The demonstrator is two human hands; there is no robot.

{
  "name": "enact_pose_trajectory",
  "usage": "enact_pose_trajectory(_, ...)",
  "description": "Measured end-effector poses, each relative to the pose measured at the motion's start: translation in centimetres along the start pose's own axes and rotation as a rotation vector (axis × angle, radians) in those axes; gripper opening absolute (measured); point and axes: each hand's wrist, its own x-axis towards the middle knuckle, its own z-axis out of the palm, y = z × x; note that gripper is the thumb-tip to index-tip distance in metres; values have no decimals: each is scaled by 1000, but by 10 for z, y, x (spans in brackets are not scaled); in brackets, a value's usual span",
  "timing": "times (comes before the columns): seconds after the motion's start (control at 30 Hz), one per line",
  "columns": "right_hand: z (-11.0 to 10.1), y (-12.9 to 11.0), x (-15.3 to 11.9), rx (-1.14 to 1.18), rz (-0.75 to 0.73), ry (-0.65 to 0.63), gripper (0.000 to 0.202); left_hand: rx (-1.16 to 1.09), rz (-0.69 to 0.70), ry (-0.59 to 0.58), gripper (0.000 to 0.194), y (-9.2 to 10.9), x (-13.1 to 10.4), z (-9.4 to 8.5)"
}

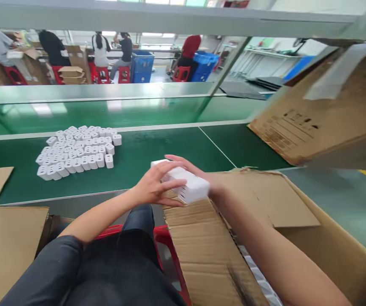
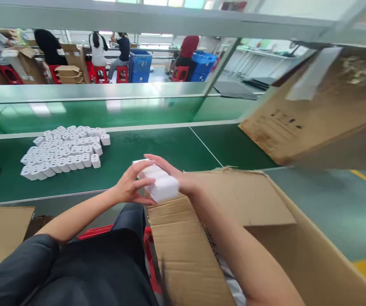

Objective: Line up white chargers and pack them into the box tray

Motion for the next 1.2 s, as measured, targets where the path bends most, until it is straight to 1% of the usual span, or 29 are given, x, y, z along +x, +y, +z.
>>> enact_pose_trajectory(0.07, 32, 13, 66, 209, 49, -110, 81, 109, -87, -7, 79, -26, -27, -31)
enact_pose_trajectory(0.1, 50, 20, 94, 323, 89, -132, 72, 173, -154, -3, 80, -36, -43, -47)
enact_pose_trajectory(0.17, 88, 34, 139, 506, 149, -184, 57, 297, -283, -9, 78, -50, -74, -79)
enact_pose_trajectory(0.2, 107, 39, 157, 559, 173, -213, 52, 344, -328, -11, 77, -54, -87, -95)
enact_pose_trajectory(0.27, 144, 48, 181, 599, 184, -252, 41, 412, -387, -17, 74, -55, -110, -125)
enact_pose_trajectory(0.33, 175, 55, 193, 604, 175, -272, 34, 450, -428, -45, 69, -52, -125, -151)
enact_pose_trajectory(0.4, 196, 60, 196, 603, 167, -286, 33, 471, -468, -114, 66, -47, -135, -171)
enact_pose_trajectory(0.43, 201, 62, 195, 596, 164, -290, 33, 476, -486, -158, 65, -46, -138, -179)
enact_pose_trajectory(0.5, 203, 66, 192, 564, 154, -282, 38, 482, -520, -253, 65, -45, -142, -191)
enact_pose_trajectory(0.57, 194, 70, 188, 512, 134, -255, 44, 484, -545, -349, 65, -49, -142, -197)
enact_pose_trajectory(0.63, 183, 73, 183, 456, 113, -218, 44, 477, -554, -439, 64, -54, -140, -197)
enact_pose_trajectory(0.73, 172, 76, 175, 393, 94, -160, 40, 472, -552, -542, 60, -61, -136, -190)
enact_pose_trajectory(0.83, 171, 79, 170, 353, 89, -80, 46, 497, -566, -601, 55, -66, -133, -183)
enact_pose_trajectory(0.93, 171, 83, 170, 304, 101, -29, 45, 535, -595, -641, 52, -68, -131, -181)
enact_pose_trajectory(1.0, 167, 87, 170, 269, 113, -11, 44, 556, -615, -663, 50, -68, -129, -182)
enact_pose_trajectory(1.1, 159, 90, 166, 251, 120, 2, 50, 563, -628, -696, 50, -68, -126, -186)
enact_pose_trajectory(1.2, 150, 87, 158, 286, 104, -29, 56, 546, -613, -721, 52, -69, -121, -185)
